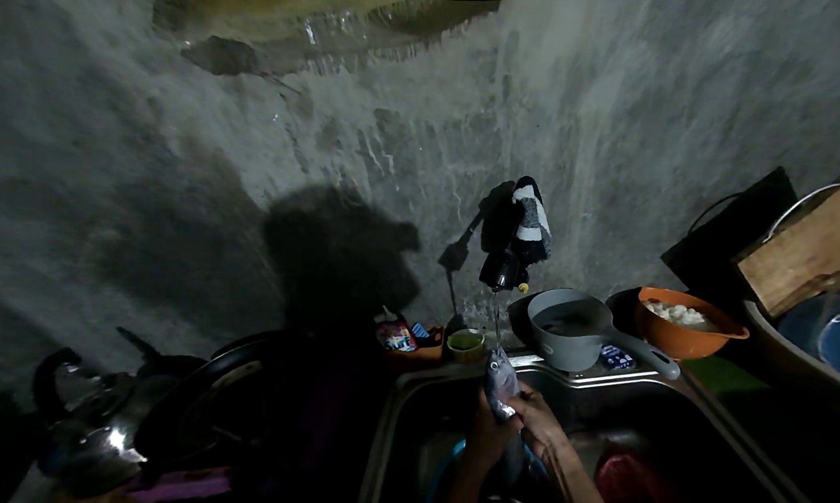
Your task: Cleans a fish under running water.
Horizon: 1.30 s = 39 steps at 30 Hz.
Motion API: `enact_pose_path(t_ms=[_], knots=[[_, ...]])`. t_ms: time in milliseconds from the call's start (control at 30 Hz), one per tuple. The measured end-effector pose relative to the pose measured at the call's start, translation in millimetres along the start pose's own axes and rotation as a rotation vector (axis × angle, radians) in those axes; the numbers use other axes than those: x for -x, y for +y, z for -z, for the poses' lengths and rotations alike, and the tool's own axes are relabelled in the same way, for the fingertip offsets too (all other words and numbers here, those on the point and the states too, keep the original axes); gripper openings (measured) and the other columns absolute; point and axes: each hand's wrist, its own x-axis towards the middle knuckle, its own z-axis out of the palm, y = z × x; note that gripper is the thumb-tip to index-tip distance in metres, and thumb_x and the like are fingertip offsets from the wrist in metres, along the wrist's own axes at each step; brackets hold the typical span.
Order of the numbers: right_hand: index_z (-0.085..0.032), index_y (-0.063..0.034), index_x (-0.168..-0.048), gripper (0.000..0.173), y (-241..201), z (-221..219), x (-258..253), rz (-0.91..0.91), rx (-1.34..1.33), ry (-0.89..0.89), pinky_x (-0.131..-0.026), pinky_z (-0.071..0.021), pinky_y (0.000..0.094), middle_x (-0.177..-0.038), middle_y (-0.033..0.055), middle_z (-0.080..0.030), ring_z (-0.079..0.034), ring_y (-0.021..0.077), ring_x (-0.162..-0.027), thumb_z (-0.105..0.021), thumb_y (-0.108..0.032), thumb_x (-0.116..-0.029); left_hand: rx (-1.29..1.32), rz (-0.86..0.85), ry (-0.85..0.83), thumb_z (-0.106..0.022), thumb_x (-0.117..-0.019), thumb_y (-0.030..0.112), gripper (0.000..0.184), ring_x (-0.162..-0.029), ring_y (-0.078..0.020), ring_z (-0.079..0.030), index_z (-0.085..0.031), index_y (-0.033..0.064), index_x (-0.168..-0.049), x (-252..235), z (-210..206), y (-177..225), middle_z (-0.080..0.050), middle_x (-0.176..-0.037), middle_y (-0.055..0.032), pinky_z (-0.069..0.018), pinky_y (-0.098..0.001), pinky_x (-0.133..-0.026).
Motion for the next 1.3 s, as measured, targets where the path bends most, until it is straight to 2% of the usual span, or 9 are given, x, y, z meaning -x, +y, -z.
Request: enact_pose_path(t_ms=[167, 433, 500, 667, 767, 900, 1067, 1233, 1300], knots=[[-0.064, 0.0072, -0.12, 0.032, 1, -2, -5, 0.057, 0.046, -0.041, -0.085, -0.057, 0.0253, -0.105, 0.0096, -0.071, -0.067, 0.0083, -0.092, -0.067, 0.008, -0.0883, -0.026, 0.004, 0.177, -0.082, -0.0768, 0.014, 0.094, -0.128, -0.033, -0.057, -0.03, -0.0117, -0.151, -3, -11, -1, -0.055, -0.137, -0.0295, -0.0453, -0.0431, -0.109], [-0.062, 0.0102, -0.126, 0.042, -8, 6, -12, 0.213, 0.381, -0.222, -0.097, -0.0524, 0.0242, -0.121, 0.0148, -0.067, -0.064, 0.0072, -0.108, -0.07, 0.002, -0.0853, -0.039, -0.009, 0.25, -0.088, -0.0717, 0.017, 0.105, -0.131, -0.0336, -0.055, -0.028, -0.0106, -0.153, -5, -16, -17, -0.054, -0.141, -0.0291, -0.0445, -0.0442, -0.112], [-0.061, 0.0105, -0.128, 0.044, -5, 5, -10, 0.236, 0.377, -0.199, -0.101, -0.0504, 0.0245, -0.13, 0.0181, -0.064, -0.062, 0.0097, -0.115, -0.069, 0.001, -0.0857, -0.037, -0.016, 0.235, -0.087, -0.072, 0.016, 0.105, -0.132, -0.0327, -0.054, -0.027, -0.0102, -0.154, -6, -15, -17, -0.053, -0.142, -0.0286, -0.0437, -0.0432, -0.112], [-0.067, 0.0099, -0.118, 0.035, 3, 1, -13, 0.239, 0.292, -0.156, -0.103, -0.0497, 0.0253, -0.141, 0.0225, -0.056, -0.059, 0.0144, -0.124, -0.069, 0.003, -0.0839, -0.054, 0.019, 0.216, -0.087, -0.0718, 0.014, 0.102, -0.13, -0.0317, -0.056, -0.03, -0.0088, -0.153, -7, -11, -12, -0.055, -0.14, -0.0269, -0.0448, -0.0431, -0.111], [-0.068, 0.0095, -0.116, 0.031, 9, 3, -14, 0.242, 0.273, -0.177, -0.104, -0.049, 0.0253, -0.137, 0.0208, -0.06, -0.059, 0.0128, -0.123, -0.067, 0.002, -0.0857, -0.096, 0.044, 0.213, -0.088, -0.0714, 0.016, 0.102, -0.129, -0.0325, -0.056, -0.031, -0.0092, -0.152, -6, -9, -13, -0.056, -0.139, -0.027, -0.045, -0.044, -0.111], [-0.066, 0.0097, -0.116, 0.029, 15, 2, -8, 0.156, 0.22, -0.155, -0.097, -0.0516, 0.0257, -0.127, 0.017, -0.064, -0.062, 0.0102, -0.111, -0.061, 0.006, -0.0878, -0.174, 0.08, 0.208, -0.09, -0.0715, 0.02, 0.102, -0.129, -0.0354, -0.056, -0.033, -0.0087, -0.151, -5, -8, -16, -0.056, -0.138, -0.0279, -0.0445, -0.0474, -0.111], [-0.068, 0.0084, -0.113, 0.03, 21, 1, -3, 0.113, 0.181, -0.109, -0.092, -0.0536, 0.0257, -0.12, 0.0138, -0.067, -0.063, 0.0097, -0.105, -0.061, 0.011, -0.0845, -0.174, 0.119, 0.158, -0.09, -0.0711, 0.018, 0.104, -0.129, -0.0341, -0.056, -0.031, -0.0068, -0.153, -3, -5, -22, -0.056, -0.139, -0.0266, -0.0449, -0.0456, -0.111], [-0.067, 0.0087, -0.108, 0.035, 25, -10, 6, 0.096, 0.146, 0.123, -0.079, -0.0544, 0.0276, -0.102, 0.0119, -0.069, -0.064, 0.0108, -0.089, -0.057, 0.015, -0.0748, -0.235, 0.154, 0.023, -0.088, -0.0738, 0.019, 0.1, -0.129, -0.0338, -0.057, -0.032, -0.0028, -0.154, -5, 1, -20, -0.056, -0.14, -0.0251, -0.0456, -0.047, -0.11], [-0.066, 0.0098, -0.107, 0.033, 26, -10, 8, 0.077, 0.149, 0.162, -0.079, -0.0543, 0.0284, -0.102, 0.0134, -0.067, -0.063, 0.0124, -0.089, -0.057, 0.018, -0.0765, -0.264, 0.166, -0.023, -0.088, -0.0742, 0.019, 0.101, -0.129, -0.0337, -0.057, -0.03, -0.0004, -0.155, -8, 3, -21, -0.056, -0.14, -0.0241, -0.0461, -0.0476, -0.11]])
